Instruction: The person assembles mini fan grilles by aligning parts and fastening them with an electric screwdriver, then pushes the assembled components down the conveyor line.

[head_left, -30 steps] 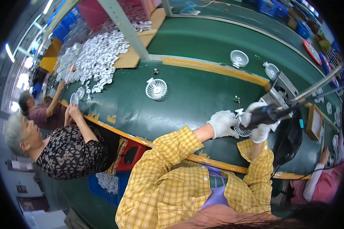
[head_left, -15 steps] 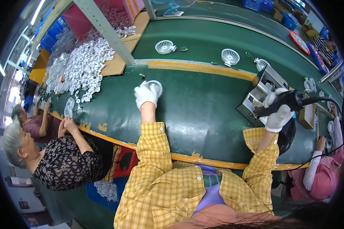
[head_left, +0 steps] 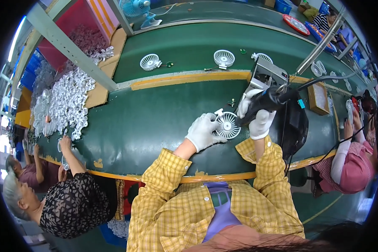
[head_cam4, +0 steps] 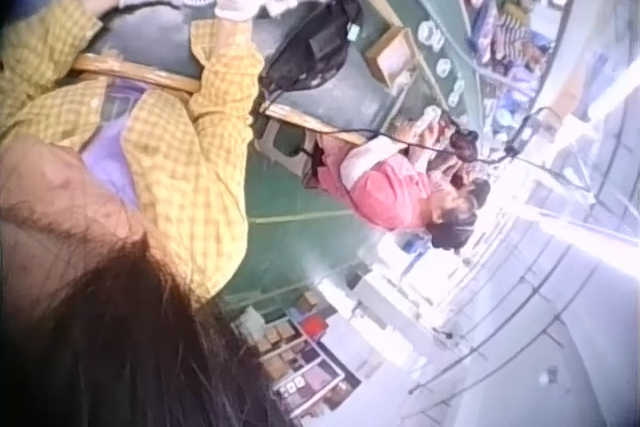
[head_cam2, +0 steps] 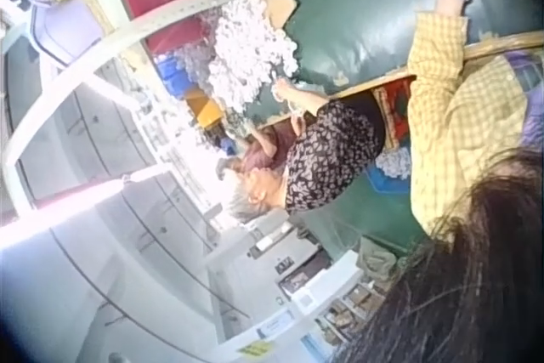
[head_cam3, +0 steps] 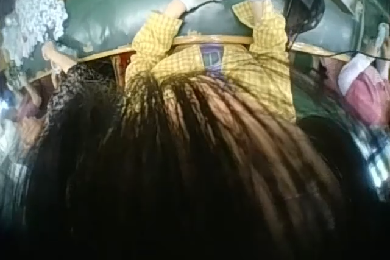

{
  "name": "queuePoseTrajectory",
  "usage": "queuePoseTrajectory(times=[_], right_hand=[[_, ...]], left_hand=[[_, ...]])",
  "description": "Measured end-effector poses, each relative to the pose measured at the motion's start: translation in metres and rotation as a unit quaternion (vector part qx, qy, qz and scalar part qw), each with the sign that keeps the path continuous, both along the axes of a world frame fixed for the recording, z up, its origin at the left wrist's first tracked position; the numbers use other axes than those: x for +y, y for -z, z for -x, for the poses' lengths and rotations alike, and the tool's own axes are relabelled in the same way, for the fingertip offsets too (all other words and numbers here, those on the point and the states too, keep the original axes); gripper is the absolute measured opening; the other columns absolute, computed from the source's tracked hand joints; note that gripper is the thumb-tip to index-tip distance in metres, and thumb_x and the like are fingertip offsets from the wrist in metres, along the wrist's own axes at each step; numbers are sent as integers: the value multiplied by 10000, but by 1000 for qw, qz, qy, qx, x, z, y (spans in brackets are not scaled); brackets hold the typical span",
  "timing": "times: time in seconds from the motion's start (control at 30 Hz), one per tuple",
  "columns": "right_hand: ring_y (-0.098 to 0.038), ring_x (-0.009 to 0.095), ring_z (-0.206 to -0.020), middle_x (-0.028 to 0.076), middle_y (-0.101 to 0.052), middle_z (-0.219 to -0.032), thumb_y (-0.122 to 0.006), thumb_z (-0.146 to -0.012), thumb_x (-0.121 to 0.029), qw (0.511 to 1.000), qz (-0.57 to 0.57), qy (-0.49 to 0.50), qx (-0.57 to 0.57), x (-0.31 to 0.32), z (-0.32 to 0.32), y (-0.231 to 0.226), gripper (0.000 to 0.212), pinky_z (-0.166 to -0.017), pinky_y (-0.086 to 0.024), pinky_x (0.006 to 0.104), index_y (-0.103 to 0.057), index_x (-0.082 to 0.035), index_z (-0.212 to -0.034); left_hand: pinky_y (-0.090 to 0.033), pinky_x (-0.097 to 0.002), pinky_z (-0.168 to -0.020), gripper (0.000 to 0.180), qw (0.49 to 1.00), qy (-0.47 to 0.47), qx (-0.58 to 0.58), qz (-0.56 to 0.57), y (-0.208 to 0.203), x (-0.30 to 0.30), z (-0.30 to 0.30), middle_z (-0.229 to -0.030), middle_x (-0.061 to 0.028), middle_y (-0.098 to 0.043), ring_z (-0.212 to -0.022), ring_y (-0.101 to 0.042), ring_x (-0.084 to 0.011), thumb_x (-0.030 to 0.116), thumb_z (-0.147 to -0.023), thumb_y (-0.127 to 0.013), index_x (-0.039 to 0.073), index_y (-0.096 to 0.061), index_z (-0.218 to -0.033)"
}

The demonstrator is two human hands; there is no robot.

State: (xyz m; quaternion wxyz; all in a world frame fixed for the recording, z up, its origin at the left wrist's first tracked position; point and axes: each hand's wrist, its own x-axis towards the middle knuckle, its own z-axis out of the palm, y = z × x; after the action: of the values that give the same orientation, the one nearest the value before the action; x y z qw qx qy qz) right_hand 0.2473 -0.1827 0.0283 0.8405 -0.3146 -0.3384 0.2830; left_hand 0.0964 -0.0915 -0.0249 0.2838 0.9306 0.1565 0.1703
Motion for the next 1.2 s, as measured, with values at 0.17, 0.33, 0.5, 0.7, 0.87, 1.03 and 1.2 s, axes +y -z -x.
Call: queuePoseTrajectory(times=[0.17,0.33,0.5,0.7,0.87,1.03,1.2], right_hand=[[-535,179,-591,69,-548,-741,-767,-616,-538,977,-43,-208,21,21,-5,21,741,-509,-409,272,-495,1,-1046],[-516,184,-571,82,-592,-738,-663,-764,-355,979,75,-172,81,6,-10,37,425,-492,-450,312,-516,-74,-1047],[-481,123,-496,32,-485,-609,-687,-678,-611,991,67,-102,-59,13,3,18,718,-433,-387,229,-463,-36,-1045],[-416,109,-464,5,-428,-583,-581,-640,-762,975,106,-169,-98,21,-5,10,868,-427,-331,211,-416,-38,-1088],[-408,109,-457,17,-436,-579,-680,-747,-502,976,65,-160,-133,28,-9,8,642,-442,-347,217,-418,-11,-1066],[-409,107,-439,37,-447,-576,-521,-806,48,954,177,-81,-227,31,-10,2,219,-449,-372,235,-435,-24,-994],[-424,120,-403,39,-456,-574,-521,-784,87,960,143,-115,-211,31,-10,10,251,-418,-373,238,-420,-45,-971]], left_hand=[[-452,-393,-764,365,1000,-13,-7,-5,-1,7,13,-913,-137,-587,-861,-554,-317,351,-561,-801,58,-641,-708],[-477,-398,-676,377,993,27,-115,-3,-7,-1,10,-804,-130,-618,-757,-583,-323,376,-524,-802,67,-666,-692],[-442,-418,-715,413,998,-15,-48,43,-7,-13,9,-886,-137,-577,-876,-542,-333,383,-481,-811,87,-686,-741],[-423,-410,-698,454,995,-30,-74,67,-3,-10,9,-882,-134,-549,-877,-512,-325,396,-433,-820,94,-671,-738],[-419,-392,-710,464,992,-28,-88,80,2,-4,8,-879,-124,-547,-889,-508,-309,411,-438,-816,98,-677,-752],[-422,-395,-729,467,994,-18,-50,94,6,2,4,-923,-128,-543,-908,-502,-306,416,-433,-815,95,-675,-742],[-435,-404,-721,518,996,-24,-57,67,11,0,9,-899,-149,-552,-897,-515,-323,451,-433,-809,95,-671,-782]])
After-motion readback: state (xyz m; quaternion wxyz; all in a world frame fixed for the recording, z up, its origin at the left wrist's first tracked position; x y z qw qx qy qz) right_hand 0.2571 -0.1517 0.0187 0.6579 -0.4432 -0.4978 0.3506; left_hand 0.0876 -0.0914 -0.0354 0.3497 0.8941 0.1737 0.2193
